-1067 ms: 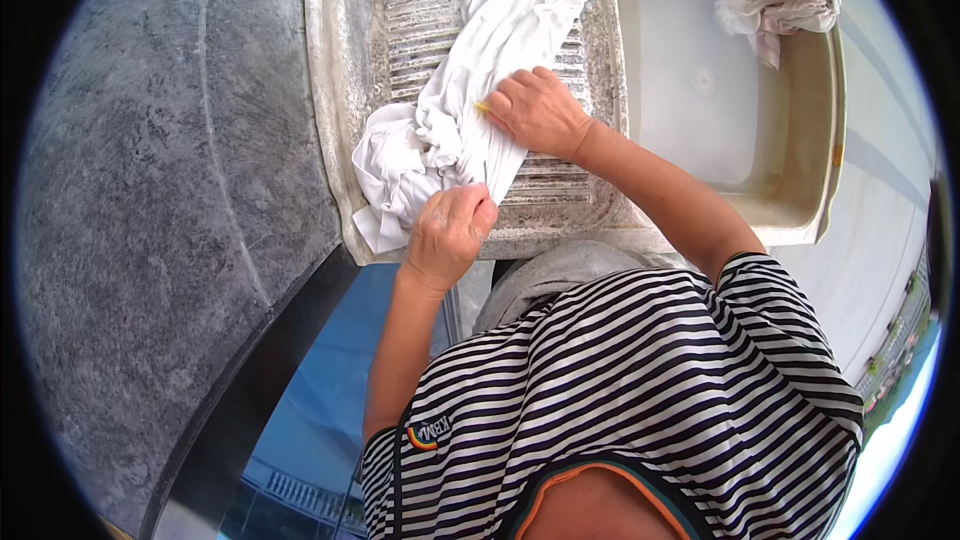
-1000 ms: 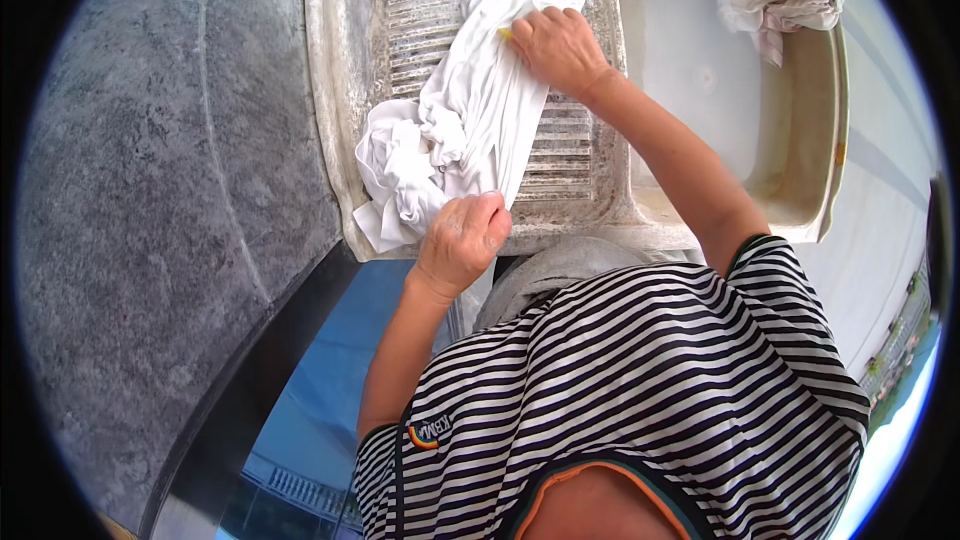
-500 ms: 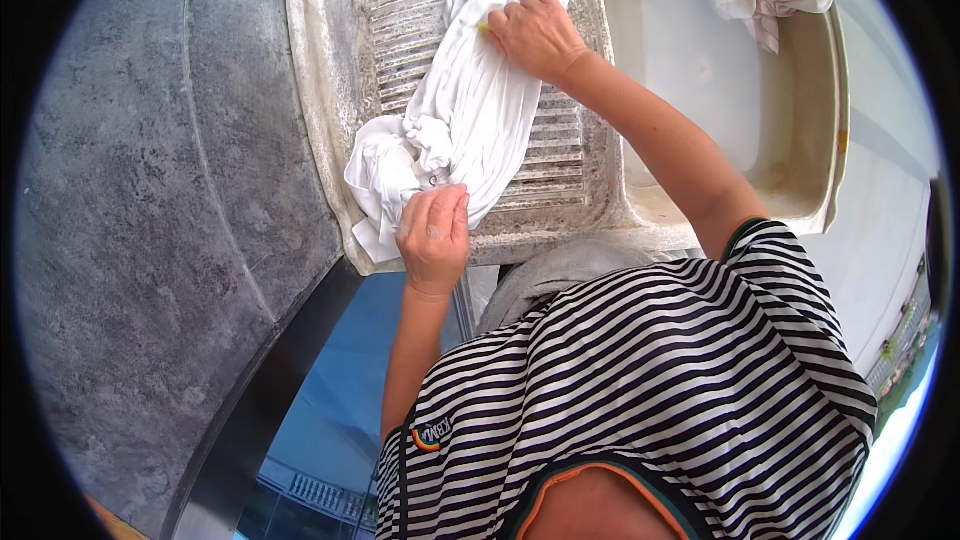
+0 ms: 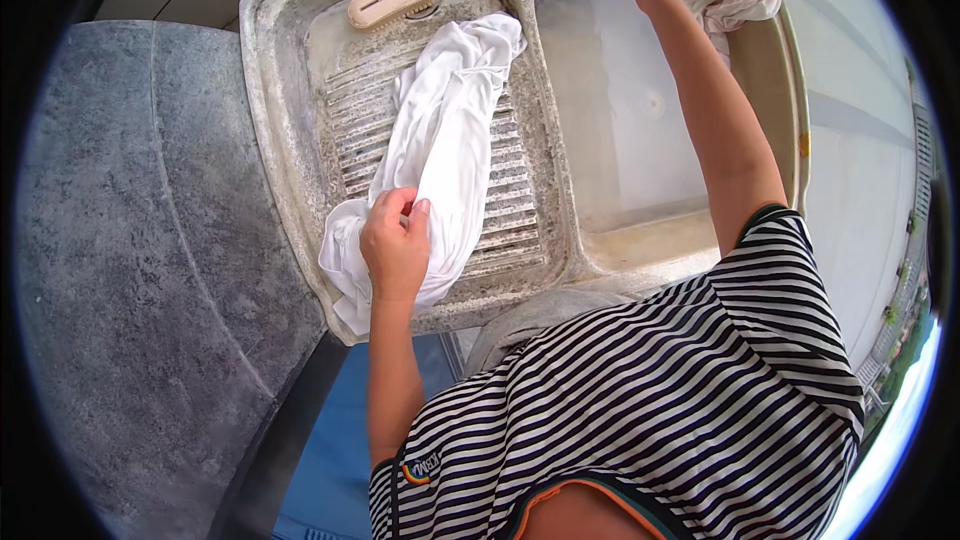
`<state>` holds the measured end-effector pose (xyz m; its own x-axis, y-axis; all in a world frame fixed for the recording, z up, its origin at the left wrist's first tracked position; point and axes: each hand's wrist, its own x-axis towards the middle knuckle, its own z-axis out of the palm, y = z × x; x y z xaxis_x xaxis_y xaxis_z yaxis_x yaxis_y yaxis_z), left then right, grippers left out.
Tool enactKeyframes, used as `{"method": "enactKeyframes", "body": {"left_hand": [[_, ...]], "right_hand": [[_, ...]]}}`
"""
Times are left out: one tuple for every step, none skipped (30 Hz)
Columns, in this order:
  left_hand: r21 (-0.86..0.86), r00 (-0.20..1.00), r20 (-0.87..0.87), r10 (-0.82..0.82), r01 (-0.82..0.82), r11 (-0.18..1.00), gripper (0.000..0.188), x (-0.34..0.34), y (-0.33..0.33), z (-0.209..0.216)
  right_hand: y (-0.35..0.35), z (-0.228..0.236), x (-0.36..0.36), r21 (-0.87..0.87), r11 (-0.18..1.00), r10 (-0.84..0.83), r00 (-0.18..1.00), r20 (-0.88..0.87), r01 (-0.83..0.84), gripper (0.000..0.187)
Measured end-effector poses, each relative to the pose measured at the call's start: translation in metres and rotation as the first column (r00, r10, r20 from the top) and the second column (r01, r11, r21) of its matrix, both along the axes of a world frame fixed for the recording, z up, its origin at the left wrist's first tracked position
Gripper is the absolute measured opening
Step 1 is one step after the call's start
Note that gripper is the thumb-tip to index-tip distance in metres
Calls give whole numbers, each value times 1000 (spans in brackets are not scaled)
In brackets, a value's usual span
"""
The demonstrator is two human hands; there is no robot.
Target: The person scrubs a white shirt on a washboard using a bar of soap, then rinses it in a basin of water. The person repeats the scrubbing and rinsing steps, wrings the shirt, and places it aside.
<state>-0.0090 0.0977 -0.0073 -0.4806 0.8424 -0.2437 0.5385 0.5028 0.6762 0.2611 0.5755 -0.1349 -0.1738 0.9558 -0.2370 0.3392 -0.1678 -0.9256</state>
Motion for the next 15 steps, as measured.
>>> {"method": "enactKeyframes", "body": {"left_hand": [[77, 984, 169, 62, -76, 994, 13, -5, -4, 2], [141, 934, 338, 119, -175, 974, 13, -7, -11, 4], [194, 850, 507, 145, -276, 941, 13, -9, -15, 7], [192, 830, 542, 132, -275, 942, 16, -7, -13, 10], [166, 835, 524, 170, -296, 941, 16, -7, -9, 5], [141, 838, 504, 207, -316, 938, 17, -9, -6, -5], [111, 837, 483, 255, -347, 931, 18, -13, -7, -18], [30, 906, 296, 303, -326, 945, 23, -20, -8, -28], [106, 942, 173, 287, -308, 946, 25, -23, -11, -34], [179, 961, 53, 272, -277, 944, 28, -20, -9, -36], [248, 964, -67, 257, -233, 940, 30, -15, -8, -35], [184, 958, -2, 286, -280, 942, 42, -9, -4, -22], [197, 961, -214, 173, -131, 972, 47, -9, -5, -18], [163, 900, -430, 67, 4, 987, 52, -10, -13, -16], [106, 792, -607, -63, 160, 982, 58, -10, -15, -13]], "right_hand": [[0, 4, -36, 129, 992, -3, 993, -115, 18, 50], [-1, 17, -68, 103, 995, 7, 990, -144, 8, 38], [-2, 38, -86, 84, 996, 8, 987, -163, 6, 29], [-8, 58, -101, 67, 990, 134, 985, -111, -127, 27], [2, 51, -110, 93, 996, 7, 995, -98, 2, 29], [11, 50, -107, 190, 982, 0, 995, 101, -19, 30], [15, 51, -107, 275, 959, -15, 956, 294, -70, 30], [10, 54, -109, 354, 934, -57, 961, 272, -45, 30], [2, 57, -107, 430, 902, -98, 965, 245, -18, 29], [-9, 62, -103, 508, 861, -141, 965, 220, 10, 29], [-24, 58, -95, 729, 684, -252, 930, 268, -24, 29], [-43, 48, -86, 886, 457, -368, 889, 272, -82, 30], [-65, 50, -81, 969, 193, -476, 848, 232, -157, 31], [-131, 77, -107, 938, 297, -378, 879, 289, -181, 36], [-167, 73, -117, 852, 449, -139, 921, 364, -269, 47]]}}
